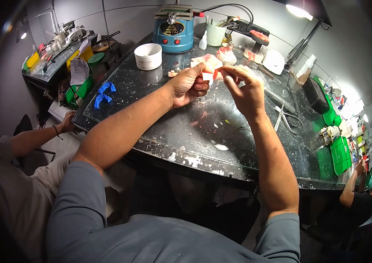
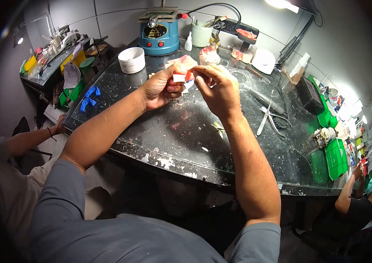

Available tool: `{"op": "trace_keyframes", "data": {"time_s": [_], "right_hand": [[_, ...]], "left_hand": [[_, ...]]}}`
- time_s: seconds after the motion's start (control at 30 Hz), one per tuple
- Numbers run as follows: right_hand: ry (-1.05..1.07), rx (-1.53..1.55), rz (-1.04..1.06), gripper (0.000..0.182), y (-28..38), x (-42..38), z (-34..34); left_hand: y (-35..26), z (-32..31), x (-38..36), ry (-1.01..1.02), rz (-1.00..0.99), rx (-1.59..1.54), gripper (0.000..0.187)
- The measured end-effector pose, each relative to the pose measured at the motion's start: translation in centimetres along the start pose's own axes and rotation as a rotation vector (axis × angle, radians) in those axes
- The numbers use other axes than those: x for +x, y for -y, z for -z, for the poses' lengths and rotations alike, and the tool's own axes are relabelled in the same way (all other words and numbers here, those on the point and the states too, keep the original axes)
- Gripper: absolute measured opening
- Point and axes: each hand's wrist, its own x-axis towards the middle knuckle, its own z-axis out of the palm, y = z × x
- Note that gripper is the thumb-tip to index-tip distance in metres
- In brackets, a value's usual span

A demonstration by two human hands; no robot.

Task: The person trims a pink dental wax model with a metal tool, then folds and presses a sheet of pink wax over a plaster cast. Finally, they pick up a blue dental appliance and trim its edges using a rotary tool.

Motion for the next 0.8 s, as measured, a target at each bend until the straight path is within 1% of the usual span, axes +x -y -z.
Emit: {"op": "trace_keyframes", "data": {"time_s": [0.03,0.07,0.1,0.17,0.2,0.33,0.4,0.43,0.5,0.53,0.57,0.6,0.63,0.67,0.7,0.73,0.77,0.8], "right_hand": [[0.007,-0.018,0.038,0.017,0.1,0.0,0.0],[-0.002,-0.003,-0.007,0.017,0.1,-0.1,-0.1],[-0.001,-0.001,-0.008,0.017,0.1,-0.1,-0.1],[0.009,-0.036,0.071,0.016,0.1,0.0,0.0],[0.013,-0.031,0.069,0.017,0.1,0.0,0.0],[-0.01,0.009,-0.009,0.018,0.0,0.0,-0.1],[-0.011,-0.018,0.066,0.018,-0.2,0.1,-0.2],[-0.011,-0.017,0.065,0.018,-0.5,0.0,-0.3],[-0.046,0.113,-0.07,0.016,-1.0,-0.1,-0.4],[-0.045,0.182,-0.093,0.014,-1.0,-0.2,-0.3],[-0.047,0.181,-0.093,0.014,-1.0,-0.1,-0.2],[-0.084,0.347,-0.168,0.014,-1.0,-0.1,-0.2],[-0.121,0.514,-0.242,0.014,-1.0,-0.1,-0.2],[-0.125,0.513,-0.242,0.014,-1.0,-0.1,0.0],[-0.081,0.592,-0.325,0.016,-1.1,-0.1,0.1],[-0.037,0.67,-0.409,0.018,-1.1,-0.2,0.4],[0.009,0.749,-0.49,0.02,-1.1,-0.2,0.5],[0.058,0.725,-0.479,0.023,-0.9,-0.3,0.3]], "left_hand": [[0.0,0.0,0.0,0.001,-0.001,-0.001,0.024],[0.0,0.1,0.1,0.013,-0.008,-0.008,0.025],[0.0,0.2,0.0,0.023,-0.012,-0.015,0.026],[0.0,0.2,0.0,0.052,-0.007,0.005,0.024],[0.0,0.2,0.0,0.077,-0.001,0.023,0.024],[0.0,0.1,0.0,0.025,0.003,-0.013,0.025],[-0.2,0.0,0.0,0.039,0.025,0.009,0.022],[-0.2,0.0,-0.1,0.037,0.026,0.01,0.022],[-0.2,-0.3,-0.2,0.012,0.001,0.015,0.019],[-0.3,-0.3,-0.1,0.014,0.004,0.015,0.019],[-0.5,-0.1,-0.2,0.079,0.006,0.061,0.017],[-0.8,-0.1,-0.4,0.142,0.009,0.108,0.018],[-1.0,-0.3,-0.6,0.142,0.011,0.11,0.018],[-1.1,-0.6,-0.9,0.083,-0.006,0.13,0.022],[-1.3,-1.0,-1.1,0.026,-0.022,0.149,0.028],[-1.5,-0.7,-1.2,0.068,-0.008,0.135,0.034],[-1.4,-1.0,-1.2,0.071,-0.007,0.137,0.034],[-1.2,-1.2,-1.2,0.02,-0.053,0.18,0.034]]}}
